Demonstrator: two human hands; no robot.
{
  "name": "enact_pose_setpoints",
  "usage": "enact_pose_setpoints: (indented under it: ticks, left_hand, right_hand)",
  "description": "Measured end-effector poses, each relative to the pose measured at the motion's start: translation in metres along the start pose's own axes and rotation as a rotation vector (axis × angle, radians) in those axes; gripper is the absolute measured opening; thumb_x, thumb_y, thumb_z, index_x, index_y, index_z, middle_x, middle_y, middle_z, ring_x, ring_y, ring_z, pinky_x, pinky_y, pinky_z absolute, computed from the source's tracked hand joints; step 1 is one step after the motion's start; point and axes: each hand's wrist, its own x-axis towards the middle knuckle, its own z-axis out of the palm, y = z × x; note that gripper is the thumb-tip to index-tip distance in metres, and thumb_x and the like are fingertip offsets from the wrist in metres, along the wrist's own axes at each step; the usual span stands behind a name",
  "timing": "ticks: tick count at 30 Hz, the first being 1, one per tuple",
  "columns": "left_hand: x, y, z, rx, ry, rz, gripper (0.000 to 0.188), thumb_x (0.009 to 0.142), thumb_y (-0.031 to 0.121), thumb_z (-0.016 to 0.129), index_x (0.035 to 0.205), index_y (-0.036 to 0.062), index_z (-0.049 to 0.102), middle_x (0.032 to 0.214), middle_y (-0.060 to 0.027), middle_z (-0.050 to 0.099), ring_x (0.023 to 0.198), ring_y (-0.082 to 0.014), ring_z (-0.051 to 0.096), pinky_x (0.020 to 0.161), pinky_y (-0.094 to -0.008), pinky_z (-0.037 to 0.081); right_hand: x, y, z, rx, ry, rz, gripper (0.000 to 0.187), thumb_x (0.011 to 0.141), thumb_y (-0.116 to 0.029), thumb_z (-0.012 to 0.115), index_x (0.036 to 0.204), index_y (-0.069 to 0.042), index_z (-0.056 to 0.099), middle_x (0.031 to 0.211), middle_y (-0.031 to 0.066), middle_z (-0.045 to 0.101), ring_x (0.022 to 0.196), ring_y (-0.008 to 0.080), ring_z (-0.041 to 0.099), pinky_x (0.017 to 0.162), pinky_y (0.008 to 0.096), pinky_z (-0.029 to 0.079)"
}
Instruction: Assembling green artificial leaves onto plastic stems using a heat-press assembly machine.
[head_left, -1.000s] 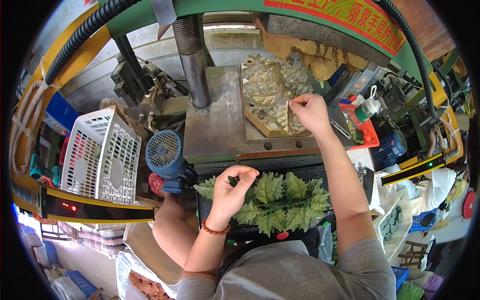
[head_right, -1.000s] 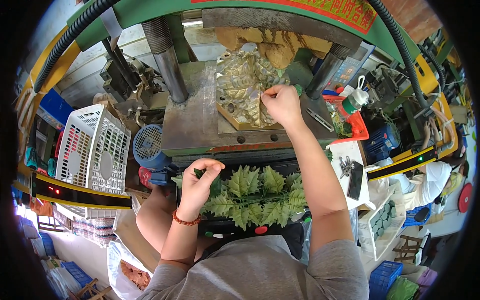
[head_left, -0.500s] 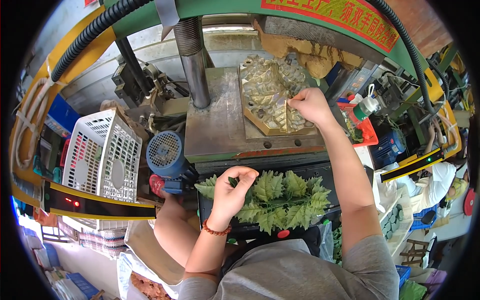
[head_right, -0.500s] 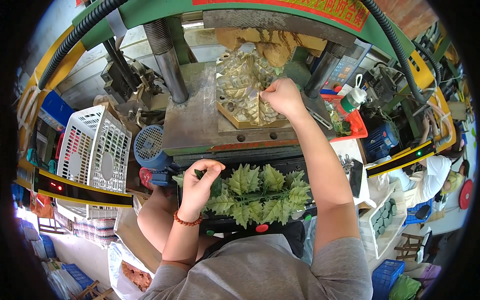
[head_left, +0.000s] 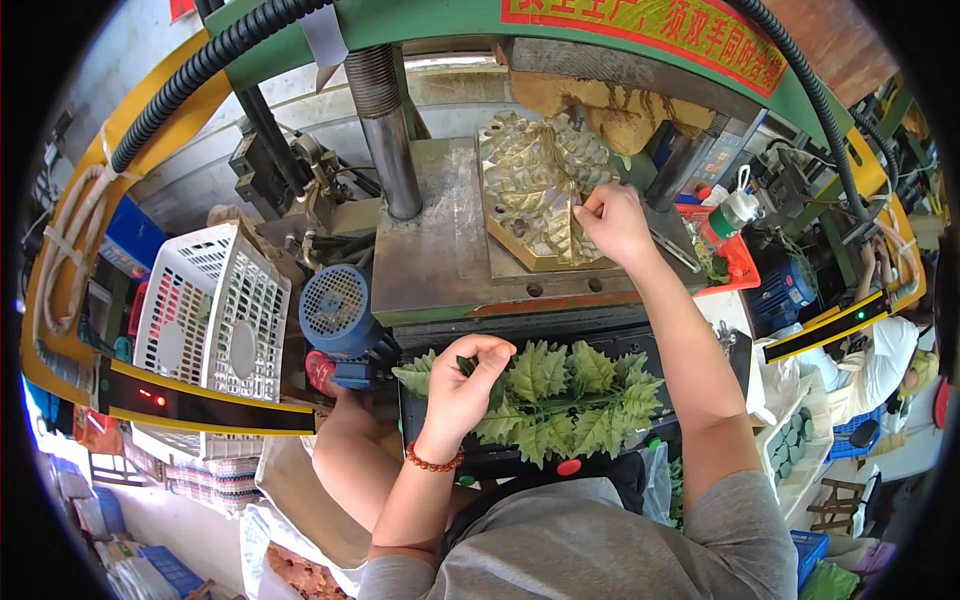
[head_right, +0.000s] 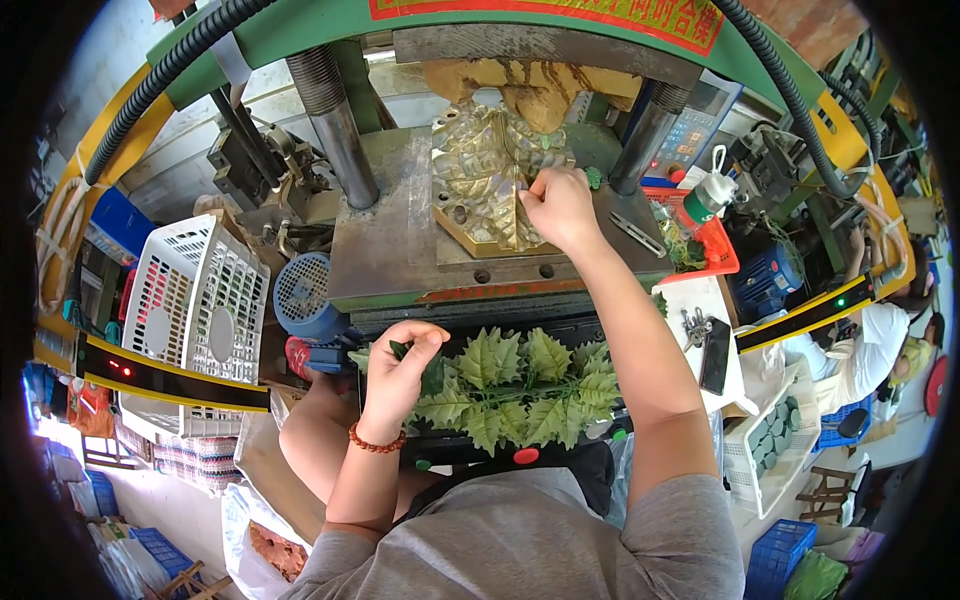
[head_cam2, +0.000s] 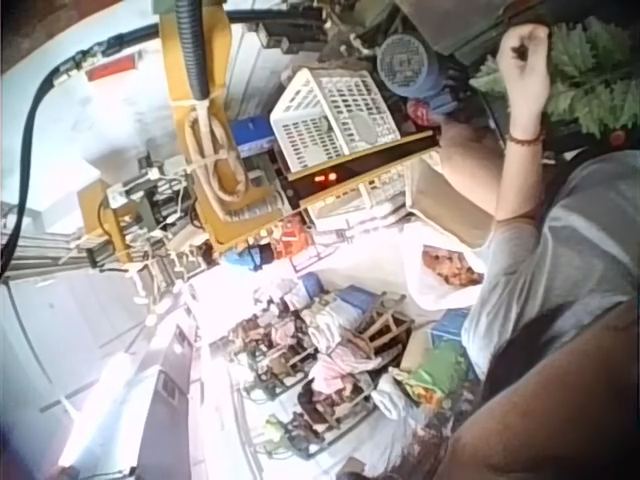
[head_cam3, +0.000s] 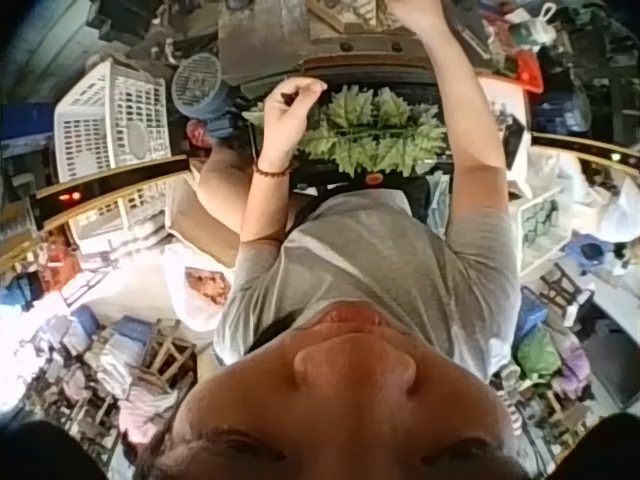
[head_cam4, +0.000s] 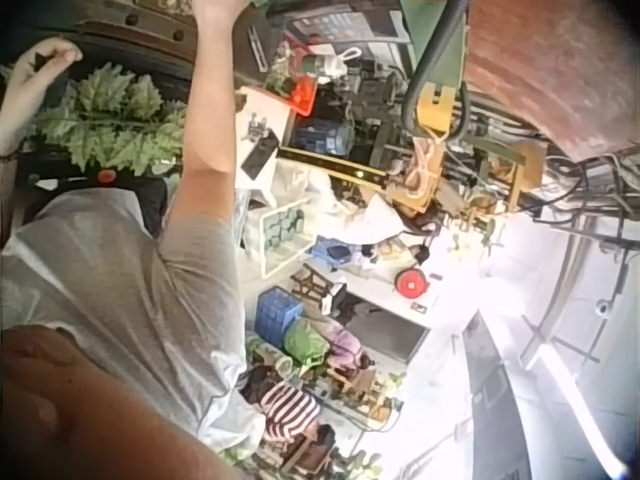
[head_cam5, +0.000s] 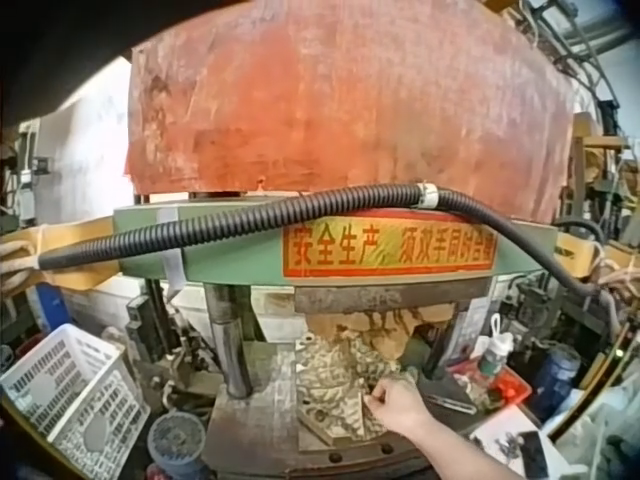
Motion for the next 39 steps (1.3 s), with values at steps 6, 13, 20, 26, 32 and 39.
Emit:
enact_pose_setpoints:
  ticks: [6,13,20,26,32,39]
  left_hand:
    - [-0.004,0.001,-0.001,0.019,0.01,-0.02,0.006,0.087,0.005,0.062,0.089,0.0003,0.066,0.088,-0.0063,0.067,0.079,-0.0116,0.056,0.075,-0.022,0.042]
    - [0.001,0.005,0.005,0.009,0.023,-0.046,0.007,0.087,0.004,0.061,0.09,-0.0002,0.065,0.09,-0.0065,0.067,0.08,-0.0118,0.056,0.077,-0.0221,0.042]
    - [0.004,0.0,0.01,0.019,0.012,-0.028,0.007,0.087,0.004,0.06,0.091,-0.0006,0.065,0.091,-0.0068,0.067,0.081,-0.0122,0.056,0.077,-0.0227,0.043]
    - [0.004,0.0,0.016,-0.011,0.02,0.012,0.007,0.087,0.007,0.064,0.089,0.0007,0.067,0.08,-0.0006,0.063,0.068,-0.0071,0.047,0.067,-0.0191,0.039]
    - [0.001,-0.001,0.016,-0.013,0.011,0.002,0.007,0.087,0.007,0.064,0.089,0.0008,0.067,0.081,-0.0012,0.064,0.069,-0.0074,0.049,0.068,-0.0196,0.04]
    - [-0.001,0.0,0.016,-0.018,0.039,-0.005,0.007,0.087,0.008,0.064,0.089,0.0008,0.066,0.085,-0.0029,0.066,0.072,-0.008,0.051,0.07,-0.0202,0.042]
  right_hand:
    - [-0.028,-0.002,-0.001,0.247,0.21,-0.27,0.016,0.074,-0.003,0.061,0.09,-0.005,0.063,0.094,0.0097,0.066,0.096,0.0274,0.054,0.083,0.0346,0.043]
    - [-0.049,0.0,0.008,0.026,0.345,-0.468,0.032,0.073,-0.002,0.059,0.105,-0.006,0.059,0.098,0.0056,0.065,0.096,0.0258,0.055,0.085,0.0349,0.041]
    - [-0.049,-0.003,0.006,0.013,0.317,-0.432,0.034,0.075,-0.004,0.059,0.109,-0.007,0.057,0.106,0.0046,0.066,0.096,0.0246,0.054,0.087,0.0337,0.039]
    - [-0.049,0.0,-0.002,0.129,0.137,-0.305,0.032,0.079,-0.006,0.058,0.111,-0.006,0.056,0.111,0.0062,0.065,0.095,0.0242,0.054,0.088,0.0333,0.038]
    - [-0.043,0.011,-0.004,0.625,-0.015,-0.117,0.031,0.084,-0.009,0.056,0.114,-0.005,0.054,0.107,0.0066,0.065,0.094,0.0242,0.054,0.089,0.0348,0.037]
    - [-0.043,0.014,0.003,0.108,0.197,-0.377,0.035,0.086,-0.014,0.055,0.12,-0.005,0.052,0.101,0.0064,0.063,0.095,0.0241,0.053,0.088,0.0362,0.037]
